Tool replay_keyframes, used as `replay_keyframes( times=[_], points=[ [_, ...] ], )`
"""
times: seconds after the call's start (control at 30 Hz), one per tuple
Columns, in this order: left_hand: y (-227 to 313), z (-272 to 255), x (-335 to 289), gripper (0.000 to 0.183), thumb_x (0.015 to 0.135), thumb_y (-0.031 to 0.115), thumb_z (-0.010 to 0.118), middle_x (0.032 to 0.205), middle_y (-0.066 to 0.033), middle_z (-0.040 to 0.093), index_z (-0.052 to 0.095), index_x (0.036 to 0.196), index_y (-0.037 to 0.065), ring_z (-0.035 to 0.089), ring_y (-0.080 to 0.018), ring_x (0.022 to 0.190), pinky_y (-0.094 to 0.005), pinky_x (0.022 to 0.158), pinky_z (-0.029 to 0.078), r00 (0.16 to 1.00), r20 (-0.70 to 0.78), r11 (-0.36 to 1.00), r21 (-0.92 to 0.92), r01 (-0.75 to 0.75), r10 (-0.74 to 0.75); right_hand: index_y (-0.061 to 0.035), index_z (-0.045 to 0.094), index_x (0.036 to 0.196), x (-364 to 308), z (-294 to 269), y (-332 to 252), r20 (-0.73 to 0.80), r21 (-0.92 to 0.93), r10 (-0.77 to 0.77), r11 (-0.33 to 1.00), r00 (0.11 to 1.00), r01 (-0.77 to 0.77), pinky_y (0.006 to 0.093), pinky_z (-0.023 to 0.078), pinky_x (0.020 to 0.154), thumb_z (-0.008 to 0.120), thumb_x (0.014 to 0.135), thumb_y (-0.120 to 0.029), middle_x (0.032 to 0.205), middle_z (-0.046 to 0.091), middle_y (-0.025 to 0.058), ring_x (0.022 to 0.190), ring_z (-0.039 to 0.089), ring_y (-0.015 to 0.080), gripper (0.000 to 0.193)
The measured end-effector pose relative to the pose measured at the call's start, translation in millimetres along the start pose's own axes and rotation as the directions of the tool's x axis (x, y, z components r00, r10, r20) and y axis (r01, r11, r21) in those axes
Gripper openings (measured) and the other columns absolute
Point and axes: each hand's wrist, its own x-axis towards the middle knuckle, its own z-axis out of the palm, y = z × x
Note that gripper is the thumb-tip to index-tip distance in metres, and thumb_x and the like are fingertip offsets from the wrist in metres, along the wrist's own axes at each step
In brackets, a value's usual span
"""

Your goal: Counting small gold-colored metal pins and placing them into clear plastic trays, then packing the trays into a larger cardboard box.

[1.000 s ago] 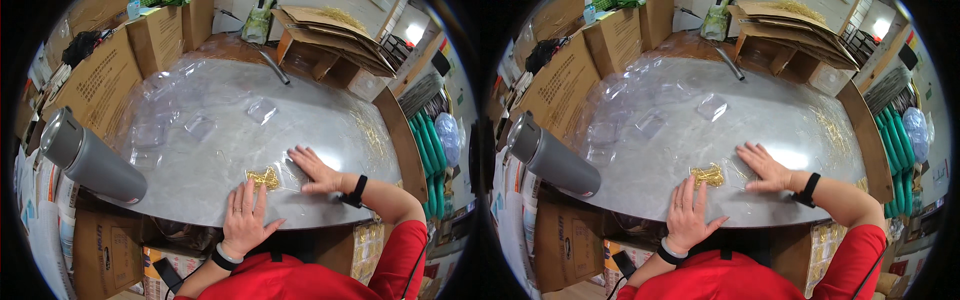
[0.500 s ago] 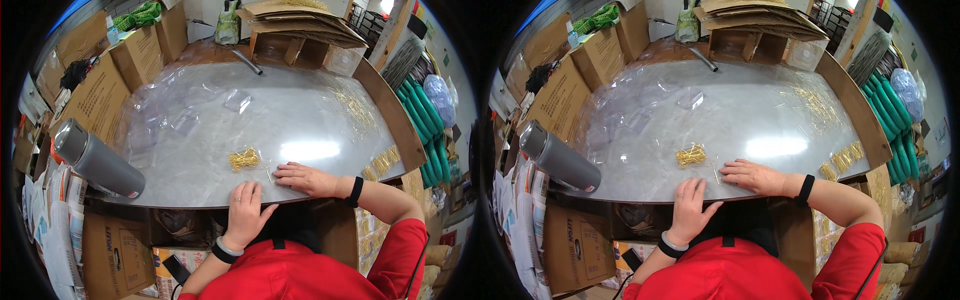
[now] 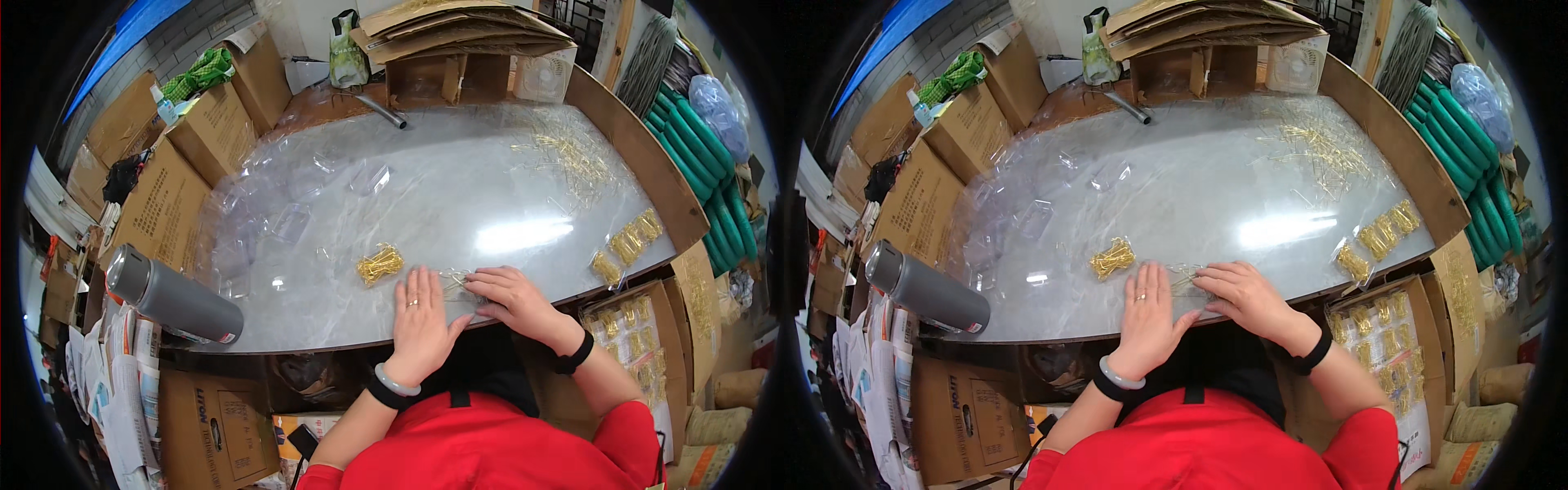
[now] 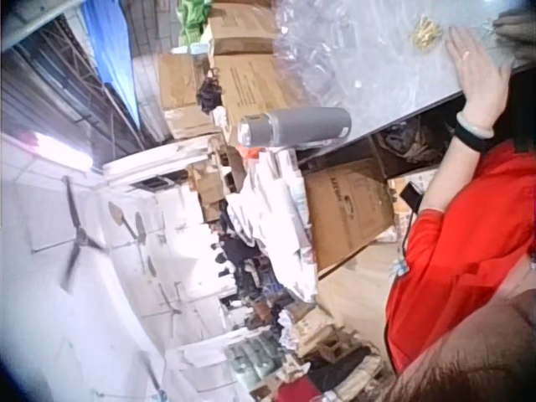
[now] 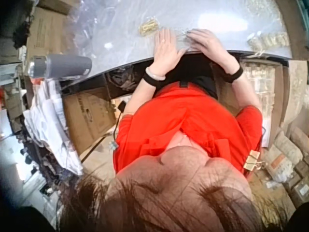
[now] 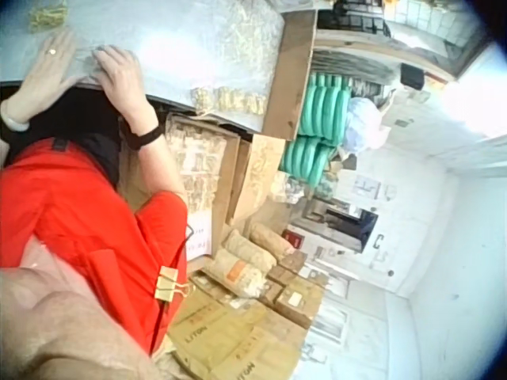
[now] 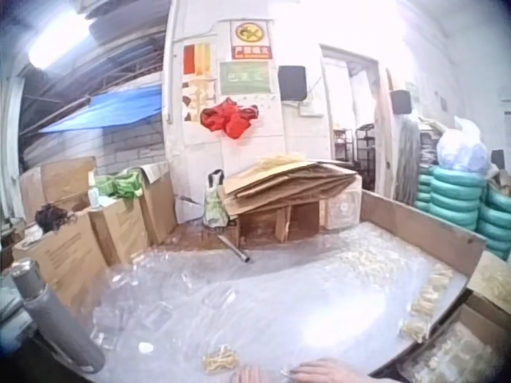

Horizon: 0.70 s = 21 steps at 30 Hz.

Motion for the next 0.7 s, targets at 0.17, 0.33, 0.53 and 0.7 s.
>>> replay_keyframes(
  times=[0.17,0.33,0.53,0.7],
  points=[
    [1,9,19,0.068,0.094,0.030,0.064,0.148,-0.0255,0.042,0.039,0.144,-0.009,0.035,-0.0394,0.143,-0.0525,0.119,0.024,0.989,0.038,0.988,-0.065,-0.137,0.139,-0.0034,0.061,0.129,9,8,-5,-0.130,0.124,0.122,0.987,0.984,-0.106,0.0438,0.043,0.104,0.074,0.083,-0.012,0.134,0.060,0.0143,0.125,0.053,0.0342,0.049],
    [2,11,22,0.055,0.094,0.023,0.064,0.144,-0.0190,0.048,0.047,0.140,-0.002,0.040,-0.0379,0.140,-0.0515,0.116,0.031,0.977,0.041,0.967,-0.155,-0.201,0.209,-0.0027,0.060,0.126,-13,-20,-21,-0.166,0.008,0.271,0.962,0.948,-0.273,0.0449,0.041,0.103,0.081,0.078,-0.024,0.126,0.059,0.0135,0.119,0.051,0.0350,0.057],
    [7,6,24,0.053,0.089,0.015,0.070,0.134,-0.0195,0.050,0.051,0.136,-0.002,0.046,-0.0422,0.130,-0.0515,0.110,0.038,0.987,0.036,0.929,-0.344,-0.138,0.160,-0.0065,0.062,0.124,-12,-2,-34,-0.203,-0.162,0.291,0.932,0.935,-0.325,0.0446,0.039,0.099,0.083,0.074,-0.031,0.120,0.058,0.0104,0.114,0.051,0.0321,0.060],
    [11,16,23,0.056,0.086,0.012,0.072,0.135,-0.0268,0.044,0.050,0.134,-0.005,0.039,-0.0464,0.133,-0.0535,0.111,0.034,0.989,-0.148,0.982,-0.183,-0.034,0.007,-0.0096,0.067,0.118,7,2,-15,-0.121,-0.054,0.132,0.989,0.984,-0.139,0.0407,0.042,0.095,0.074,0.083,-0.018,0.114,0.061,0.0082,0.108,0.054,0.0296,0.036]
  ],
)
